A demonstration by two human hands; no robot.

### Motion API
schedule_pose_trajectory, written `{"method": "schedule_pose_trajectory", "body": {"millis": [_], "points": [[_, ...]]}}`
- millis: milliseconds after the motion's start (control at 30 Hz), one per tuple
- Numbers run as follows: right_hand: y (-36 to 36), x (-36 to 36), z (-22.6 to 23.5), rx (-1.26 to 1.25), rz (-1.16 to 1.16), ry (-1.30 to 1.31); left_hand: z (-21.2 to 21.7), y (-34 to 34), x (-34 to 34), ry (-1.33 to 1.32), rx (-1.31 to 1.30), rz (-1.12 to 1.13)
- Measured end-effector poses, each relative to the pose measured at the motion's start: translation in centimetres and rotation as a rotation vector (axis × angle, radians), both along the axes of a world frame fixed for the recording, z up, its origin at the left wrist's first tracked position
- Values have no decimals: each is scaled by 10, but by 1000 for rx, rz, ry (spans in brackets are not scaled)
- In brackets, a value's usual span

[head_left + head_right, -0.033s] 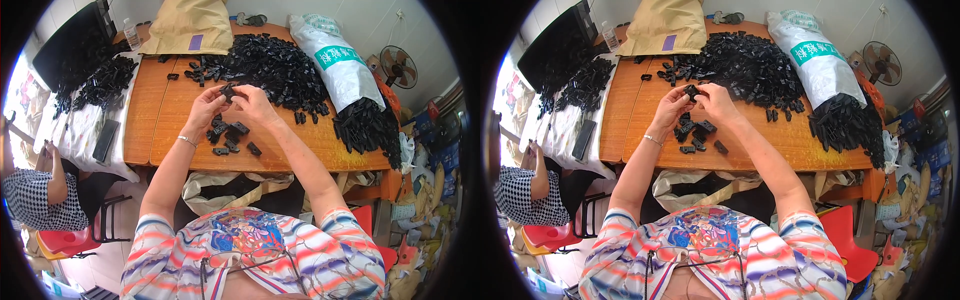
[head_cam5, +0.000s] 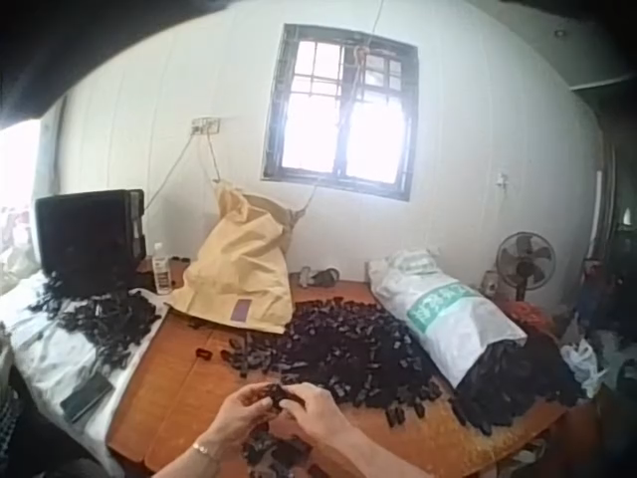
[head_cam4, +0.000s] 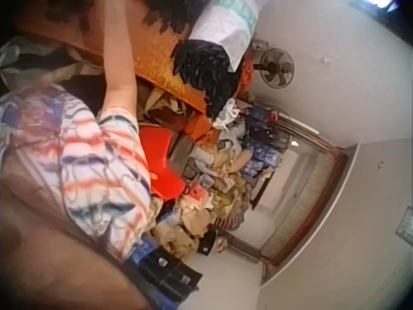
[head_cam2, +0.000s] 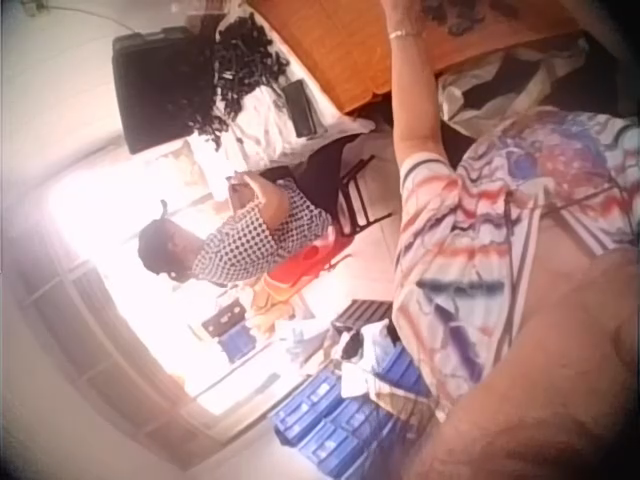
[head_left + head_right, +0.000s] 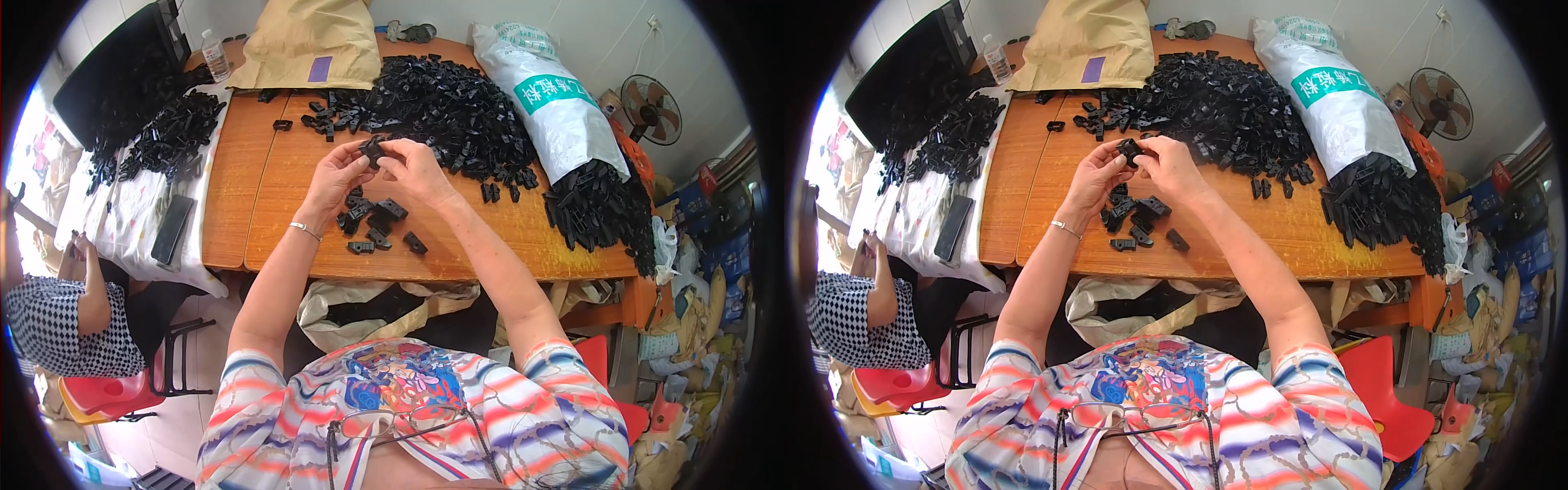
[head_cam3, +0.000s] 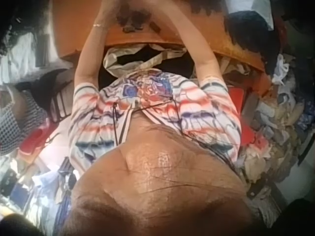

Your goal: Assembling small black plastic components by hand at a workbench.

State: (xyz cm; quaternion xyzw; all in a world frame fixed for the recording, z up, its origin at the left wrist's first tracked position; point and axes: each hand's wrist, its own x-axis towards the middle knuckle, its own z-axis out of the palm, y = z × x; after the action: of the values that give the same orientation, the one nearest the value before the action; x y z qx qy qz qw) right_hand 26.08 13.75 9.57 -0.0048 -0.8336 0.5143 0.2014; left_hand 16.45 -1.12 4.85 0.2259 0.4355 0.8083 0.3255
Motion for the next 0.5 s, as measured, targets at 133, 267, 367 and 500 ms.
{"method": "schedule_pose_trajectory", "body": {"millis": [133,267,367,500], "points": [[-2,0,-4,-14,-16,-11,4,-3,4,39,-25,18],[-8,-5,-23,368,-130,161,9,3,16,240,-105,132],[-18,5,-31,486,-218,209,17,0,29,531,-308,261],[-29,19,-21,360,-120,-14,5,-16,31,617,-482,264]]}}
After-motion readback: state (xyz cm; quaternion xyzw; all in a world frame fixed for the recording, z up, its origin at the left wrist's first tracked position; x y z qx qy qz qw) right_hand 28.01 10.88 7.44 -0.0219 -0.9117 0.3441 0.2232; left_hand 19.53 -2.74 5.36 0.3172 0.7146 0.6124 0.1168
